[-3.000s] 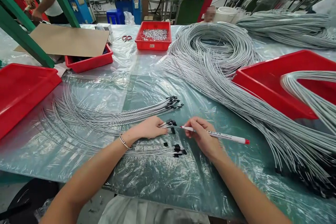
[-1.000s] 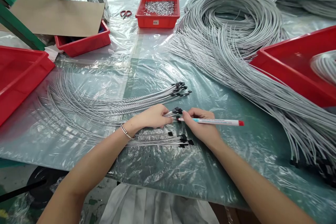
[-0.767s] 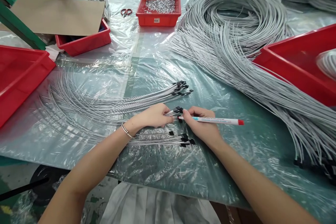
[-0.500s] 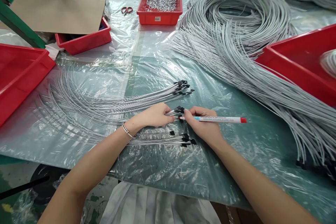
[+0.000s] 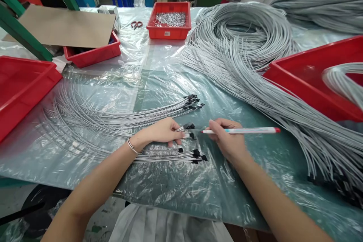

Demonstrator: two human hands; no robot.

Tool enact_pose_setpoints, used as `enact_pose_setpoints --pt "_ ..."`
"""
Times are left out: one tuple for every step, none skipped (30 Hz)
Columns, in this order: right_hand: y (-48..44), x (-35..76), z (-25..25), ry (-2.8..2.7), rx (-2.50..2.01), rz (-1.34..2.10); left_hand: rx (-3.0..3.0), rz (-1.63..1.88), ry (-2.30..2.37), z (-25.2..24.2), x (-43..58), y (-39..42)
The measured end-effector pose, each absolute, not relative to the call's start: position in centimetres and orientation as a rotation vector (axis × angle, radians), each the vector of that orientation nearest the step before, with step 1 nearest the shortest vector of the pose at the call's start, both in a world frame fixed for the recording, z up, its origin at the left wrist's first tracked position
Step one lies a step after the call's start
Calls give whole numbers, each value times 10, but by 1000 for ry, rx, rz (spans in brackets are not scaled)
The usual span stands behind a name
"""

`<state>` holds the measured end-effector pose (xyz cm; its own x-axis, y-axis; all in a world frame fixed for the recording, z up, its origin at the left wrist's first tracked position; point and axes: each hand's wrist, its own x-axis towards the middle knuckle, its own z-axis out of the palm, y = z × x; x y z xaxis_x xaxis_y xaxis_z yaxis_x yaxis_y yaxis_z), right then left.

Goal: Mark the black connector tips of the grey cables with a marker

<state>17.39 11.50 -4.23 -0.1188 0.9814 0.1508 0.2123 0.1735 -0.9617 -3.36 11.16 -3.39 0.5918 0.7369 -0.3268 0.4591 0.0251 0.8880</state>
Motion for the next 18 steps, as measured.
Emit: enact_pose_setpoints --pt "115 177 -39 -1433 -1128 1117 1636 307 1007 -32 -35 110" --pt "114 180 -36 -1355 -1070 1170 1681 342 996 -31 -37 108" --pt "113 182 -34 -1290 -1026 1205 1731 378 986 -30 -38 107" --pt "113 183 -31 -1244 -995 1223 1770 402 978 -29 -39 106" --pt "113 183 -30 -1213 -975 1232 1794 410 983 -29 -39 105" --pt "113 182 -29 -1199 -965 1241 1793 406 1001 -29 -40 105" --pt "113 180 -29 -1196 -962 1252 1774 395 1023 -30 -39 106" --pt "113 178 -29 -1197 -965 1260 1745 385 1040 -31 -39 107" --pt "113 176 -31 -1202 -973 1267 1714 382 1048 -32 -39 108" --pt "113 173 -33 -1211 -984 1275 1686 389 1046 -32 -38 110" --pt "113 171 -35 -1222 -997 1279 1658 396 1033 -33 -38 111" --pt "113 170 -37 -1238 -1010 1277 1628 399 1017 -34 -37 112" --pt "114 169 -40 -1258 -1023 1268 1590 397 1005 -34 -37 113" --pt "114 169 -42 -1288 -1036 1255 1548 393 998 -35 -36 114" --pt "115 168 -45 -1321 -1046 1232 1516 387 997 -35 -36 114" --pt "116 168 -47 -1356 -1054 1201 1508 385 1005 -36 -35 114" --pt "117 169 -49 -1396 -1061 1167 1518 390 1020 -37 -34 114" --pt "118 169 -50 -1440 -1070 1130 1548 400 1037 -39 -33 114"
